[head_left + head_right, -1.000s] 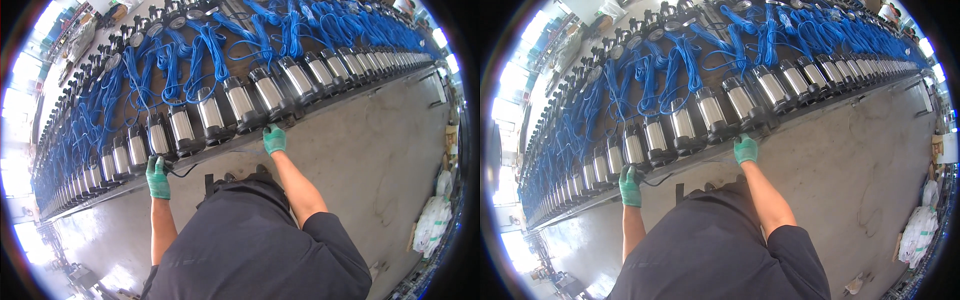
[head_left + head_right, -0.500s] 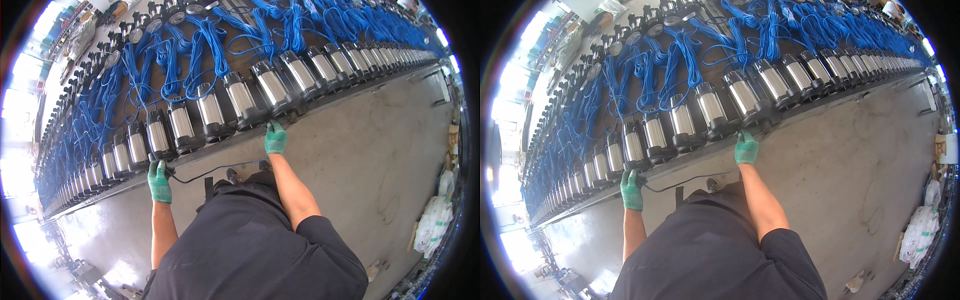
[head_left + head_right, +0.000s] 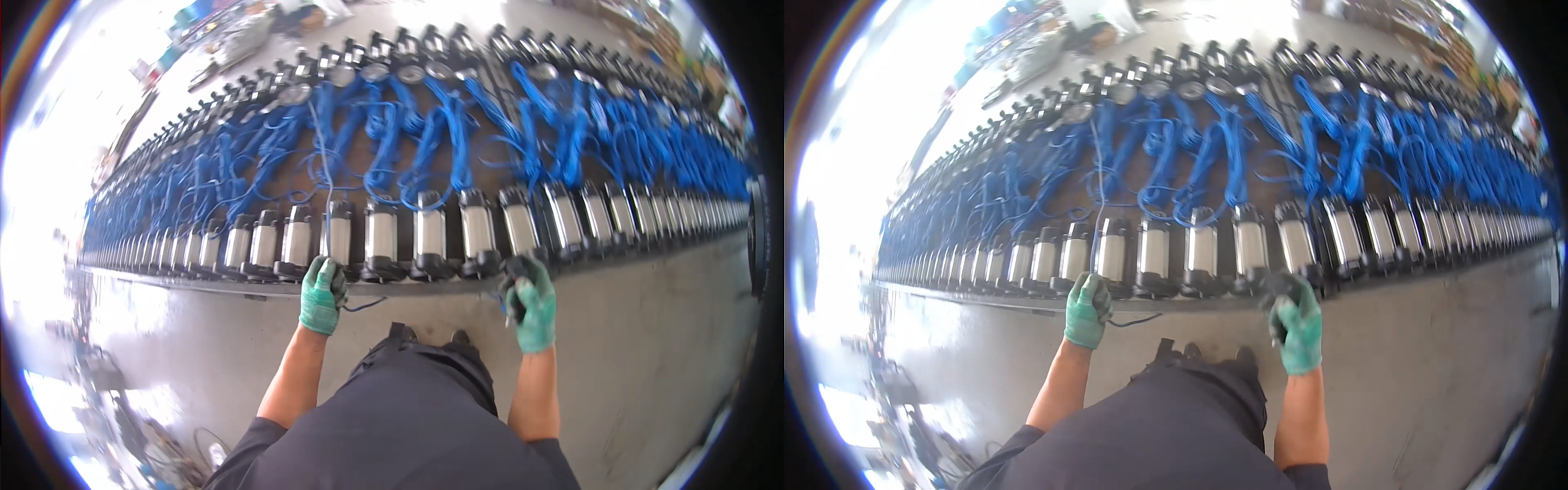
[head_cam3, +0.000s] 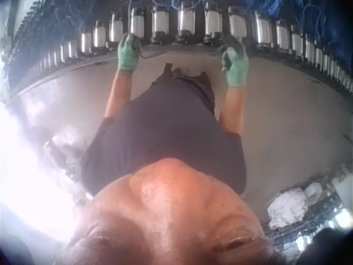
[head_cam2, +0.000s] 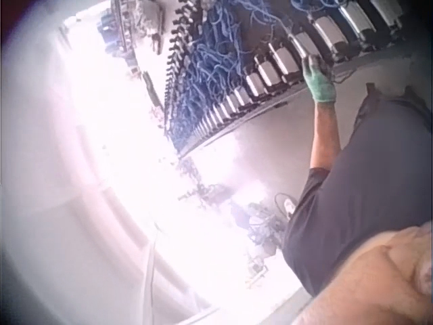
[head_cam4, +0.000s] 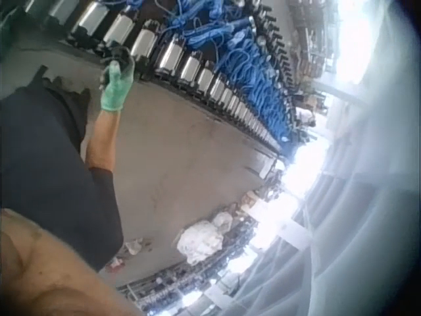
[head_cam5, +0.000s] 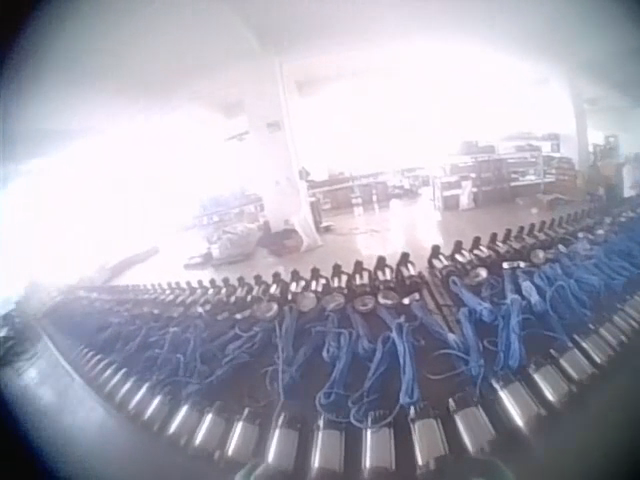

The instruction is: The person connects a cable to a water pump, submerges it into a tank of water, and then places it onto a long table alongside other pumps.

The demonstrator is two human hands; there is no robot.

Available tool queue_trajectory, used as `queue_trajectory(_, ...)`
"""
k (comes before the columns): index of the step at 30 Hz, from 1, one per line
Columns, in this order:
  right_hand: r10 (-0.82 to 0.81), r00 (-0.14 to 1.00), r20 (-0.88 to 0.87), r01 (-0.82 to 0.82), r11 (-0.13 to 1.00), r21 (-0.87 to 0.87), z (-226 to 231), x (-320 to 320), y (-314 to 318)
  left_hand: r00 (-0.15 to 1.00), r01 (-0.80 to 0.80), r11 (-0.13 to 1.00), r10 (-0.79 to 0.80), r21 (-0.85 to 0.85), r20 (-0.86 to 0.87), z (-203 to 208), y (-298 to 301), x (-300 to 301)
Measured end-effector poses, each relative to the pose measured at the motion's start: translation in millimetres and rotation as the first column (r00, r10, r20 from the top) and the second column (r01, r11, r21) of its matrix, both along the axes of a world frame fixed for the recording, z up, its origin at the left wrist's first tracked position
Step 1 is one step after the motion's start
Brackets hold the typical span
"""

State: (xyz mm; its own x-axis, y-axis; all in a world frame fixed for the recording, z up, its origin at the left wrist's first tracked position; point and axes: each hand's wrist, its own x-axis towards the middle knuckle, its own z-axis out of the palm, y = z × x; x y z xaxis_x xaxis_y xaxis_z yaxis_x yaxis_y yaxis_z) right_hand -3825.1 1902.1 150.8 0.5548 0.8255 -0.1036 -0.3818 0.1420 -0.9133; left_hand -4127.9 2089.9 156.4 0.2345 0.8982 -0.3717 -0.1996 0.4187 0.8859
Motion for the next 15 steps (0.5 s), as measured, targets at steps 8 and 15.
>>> queue_trajectory(8, 0.634, 0.765, 0.117, -0.635, 0.772, -0.036, 93, -69, 97, 0.923, 0.105, 0.903, -0.244, 0.416, 0.298, 94, -16, -13)
queue_trajectory(15, 0.916, 0.399, 0.042, -0.766, 0.358, -0.534, 97, -180, 247, 0.924, 0.384, 0.739, -0.309, 0.554, -0.228, 53, -46, -39)
